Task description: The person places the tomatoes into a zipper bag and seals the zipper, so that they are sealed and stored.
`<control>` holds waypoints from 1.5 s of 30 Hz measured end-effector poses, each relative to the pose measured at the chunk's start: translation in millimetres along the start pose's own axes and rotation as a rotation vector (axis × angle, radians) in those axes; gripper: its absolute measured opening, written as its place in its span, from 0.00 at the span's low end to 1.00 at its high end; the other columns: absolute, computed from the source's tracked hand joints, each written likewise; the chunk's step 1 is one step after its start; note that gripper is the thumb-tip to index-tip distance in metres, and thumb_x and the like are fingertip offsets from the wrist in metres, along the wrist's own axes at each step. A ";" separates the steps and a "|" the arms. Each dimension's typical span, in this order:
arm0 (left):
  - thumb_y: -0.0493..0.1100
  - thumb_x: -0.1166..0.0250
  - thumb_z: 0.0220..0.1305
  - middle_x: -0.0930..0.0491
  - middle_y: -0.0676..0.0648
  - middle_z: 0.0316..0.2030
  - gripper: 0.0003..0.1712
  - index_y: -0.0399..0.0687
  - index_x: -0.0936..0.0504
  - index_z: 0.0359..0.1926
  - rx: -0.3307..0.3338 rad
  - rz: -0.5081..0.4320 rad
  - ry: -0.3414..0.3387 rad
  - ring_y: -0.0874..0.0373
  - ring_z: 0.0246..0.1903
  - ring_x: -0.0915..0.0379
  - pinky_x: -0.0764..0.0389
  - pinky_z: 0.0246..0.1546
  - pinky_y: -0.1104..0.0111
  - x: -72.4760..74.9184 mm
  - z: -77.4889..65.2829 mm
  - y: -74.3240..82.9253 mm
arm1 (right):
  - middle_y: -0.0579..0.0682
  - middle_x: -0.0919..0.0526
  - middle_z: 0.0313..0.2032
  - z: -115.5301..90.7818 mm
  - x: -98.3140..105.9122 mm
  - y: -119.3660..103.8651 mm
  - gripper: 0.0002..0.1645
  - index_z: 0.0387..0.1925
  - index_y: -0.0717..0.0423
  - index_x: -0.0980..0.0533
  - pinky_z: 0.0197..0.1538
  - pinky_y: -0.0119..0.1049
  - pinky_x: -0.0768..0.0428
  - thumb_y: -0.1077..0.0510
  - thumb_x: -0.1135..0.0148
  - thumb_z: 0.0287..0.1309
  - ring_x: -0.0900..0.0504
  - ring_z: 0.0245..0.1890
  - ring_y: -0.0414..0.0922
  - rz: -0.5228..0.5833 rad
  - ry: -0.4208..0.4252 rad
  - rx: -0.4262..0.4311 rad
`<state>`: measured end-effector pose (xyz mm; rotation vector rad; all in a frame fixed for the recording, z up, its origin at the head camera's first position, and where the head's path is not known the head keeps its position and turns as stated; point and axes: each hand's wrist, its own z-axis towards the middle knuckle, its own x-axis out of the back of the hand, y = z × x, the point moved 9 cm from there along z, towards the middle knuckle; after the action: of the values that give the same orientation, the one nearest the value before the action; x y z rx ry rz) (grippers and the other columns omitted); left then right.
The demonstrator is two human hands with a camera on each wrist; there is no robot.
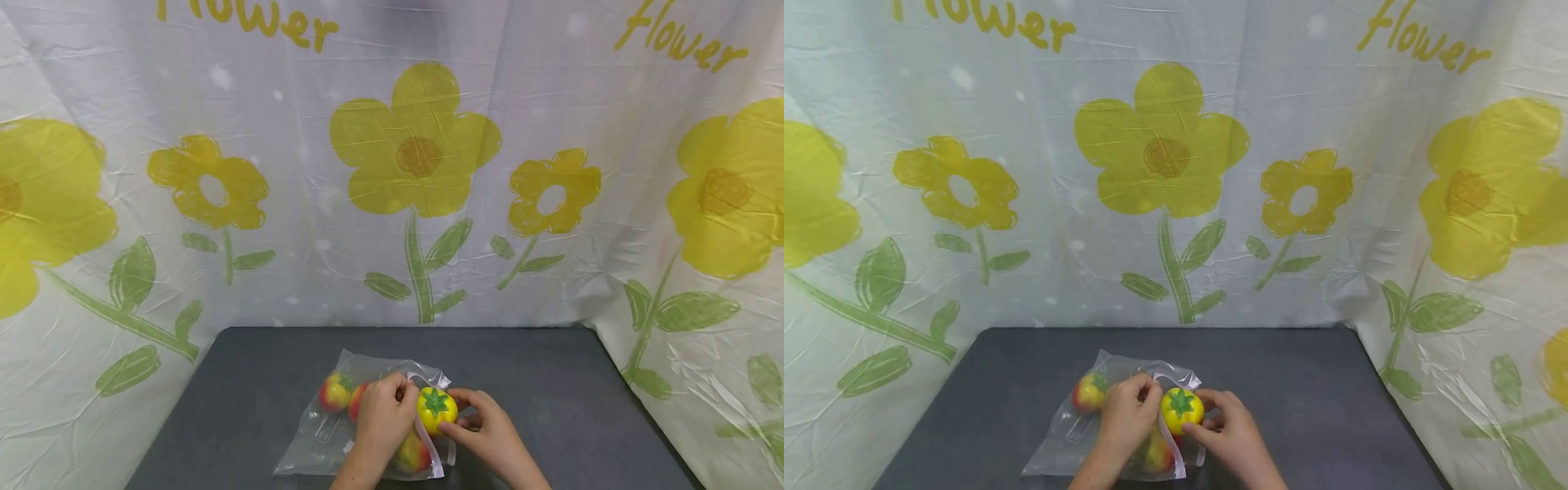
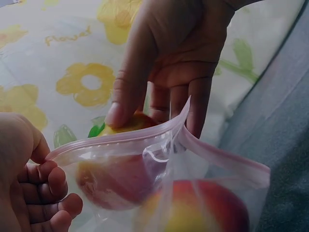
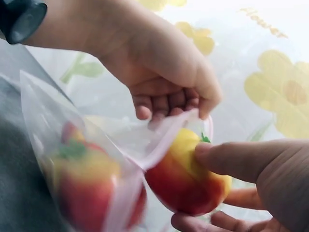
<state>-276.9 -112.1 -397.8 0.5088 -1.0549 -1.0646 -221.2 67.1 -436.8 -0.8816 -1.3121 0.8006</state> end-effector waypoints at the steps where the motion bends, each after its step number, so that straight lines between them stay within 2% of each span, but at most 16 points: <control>1: 0.37 0.35 0.59 0.37 0.61 0.13 0.16 0.54 0.27 0.17 -0.002 -0.003 -0.001 0.68 0.15 0.42 0.40 0.18 0.73 0.2 0.2 0.3 | 0.52 0.25 0.41 -0.1 -0.9 -1.0 0.34 0.59 0.60 0.22 0.38 0.34 0.16 0.51 0.21 0.53 0.16 0.34 0.45 0.009 0.004 -0.001; 5: 0.37 0.36 0.61 0.39 0.60 0.12 0.18 0.53 0.28 0.16 0.003 -0.017 -0.007 0.68 0.13 0.44 0.42 0.18 0.73 0.4 0.4 0.5 | 0.55 0.27 0.40 -1.3 -6.9 -3.0 0.36 0.63 0.63 0.27 0.38 0.36 0.15 0.55 0.23 0.57 0.14 0.38 0.48 0.089 -0.028 -0.013; 9: 0.37 0.35 0.61 0.40 0.60 0.12 0.19 0.53 0.29 0.16 0.009 -0.023 -0.001 0.68 0.13 0.45 0.43 0.17 0.73 1.5 0.0 0.3 | 0.57 0.24 0.45 -2.7 -13.8 -4.9 0.31 0.63 0.65 0.29 0.42 0.37 0.15 0.58 0.30 0.64 0.14 0.44 0.51 0.146 -0.095 -0.007; 13: 0.37 0.35 0.60 0.39 0.61 0.12 0.19 0.54 0.28 0.15 0.009 -0.022 0.015 0.67 0.14 0.43 0.41 0.17 0.72 2.6 -0.8 -0.2 | 0.57 0.21 0.49 -3.9 -16.2 -7.4 0.26 0.62 0.65 0.27 0.46 0.38 0.16 0.55 0.35 0.70 0.16 0.49 0.53 0.137 -0.124 0.017; 18: 0.37 0.35 0.60 0.38 0.61 0.12 0.17 0.54 0.27 0.16 0.021 -0.013 0.021 0.67 0.14 0.42 0.39 0.17 0.72 2.3 -1.3 -1.1 | 0.57 0.19 0.51 -6.1 -13.0 -7.3 0.25 0.61 0.64 0.26 0.48 0.41 0.16 0.52 0.37 0.71 0.16 0.50 0.53 0.118 -0.110 0.008; 20: 0.37 0.35 0.60 0.37 0.61 0.12 0.17 0.54 0.26 0.16 0.035 -0.012 0.017 0.67 0.14 0.42 0.38 0.17 0.72 2.2 -1.4 -1.5 | 0.55 0.18 0.47 -7.6 -10.1 -5.0 0.23 0.56 0.63 0.24 0.45 0.40 0.16 0.49 0.37 0.71 0.16 0.45 0.51 0.082 -0.089 -0.021; 23: 0.38 0.35 0.61 0.36 0.60 0.13 0.16 0.54 0.24 0.17 0.056 -0.008 0.005 0.67 0.14 0.41 0.38 0.17 0.73 1.4 -1.4 -2.7 | 0.49 0.18 0.35 -11.7 -7.1 1.7 0.20 0.44 0.60 0.20 0.35 0.38 0.20 0.46 0.37 0.70 0.20 0.33 0.46 0.001 -0.095 -0.084; 26: 0.38 0.35 0.61 0.36 0.60 0.13 0.16 0.54 0.24 0.18 0.071 -0.006 -0.008 0.66 0.14 0.42 0.38 0.17 0.73 0.7 -1.2 -3.7 | 0.44 0.27 0.22 -19.0 -11.3 10.2 0.21 0.33 0.57 0.20 0.26 0.35 0.31 0.43 0.38 0.69 0.30 0.23 0.43 -0.057 -0.192 -0.135; 30: 0.39 0.35 0.61 0.36 0.59 0.13 0.16 0.54 0.24 0.18 0.077 -0.002 -0.014 0.66 0.14 0.42 0.38 0.17 0.73 0.4 -0.2 -4.2 | 0.42 0.35 0.15 -31.9 -25.2 19.0 0.27 0.24 0.58 0.20 0.22 0.33 0.39 0.41 0.38 0.69 0.37 0.16 0.40 -0.065 -0.363 -0.152; 34: 0.39 0.34 0.61 0.35 0.59 0.13 0.15 0.54 0.24 0.18 0.077 0.004 -0.010 0.66 0.14 0.41 0.37 0.18 0.72 0.7 1.0 -4.1 | 0.41 0.32 0.15 -40.3 -37.7 26.1 0.25 0.23 0.54 0.18 0.22 0.30 0.37 0.41 0.38 0.69 0.34 0.15 0.38 -0.066 -0.418 -0.167; 38: 0.39 0.34 0.61 0.35 0.59 0.13 0.15 0.54 0.24 0.18 0.080 0.009 -0.009 0.65 0.15 0.40 0.35 0.19 0.73 1.6 1.7 -4.3 | 0.42 0.26 0.17 -42.9 -49.8 27.9 0.20 0.27 0.51 0.16 0.24 0.27 0.32 0.44 0.39 0.71 0.30 0.17 0.37 -0.026 -0.389 -0.184; 45: 0.44 0.32 0.60 0.37 0.61 0.12 0.18 0.59 0.27 0.16 0.095 0.078 0.018 0.66 0.14 0.41 0.37 0.19 0.72 8.2 2.1 -7.2 | 0.45 0.22 0.19 -46.6 -62.5 17.0 0.17 0.27 0.50 0.16 0.23 0.26 0.31 0.47 0.36 0.69 0.28 0.18 0.39 0.014 -0.346 -0.129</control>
<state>-281.3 -122.3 -398.8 0.5482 -1.1046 -0.9431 -180.9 15.6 -482.5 -0.8794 -1.6777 0.9157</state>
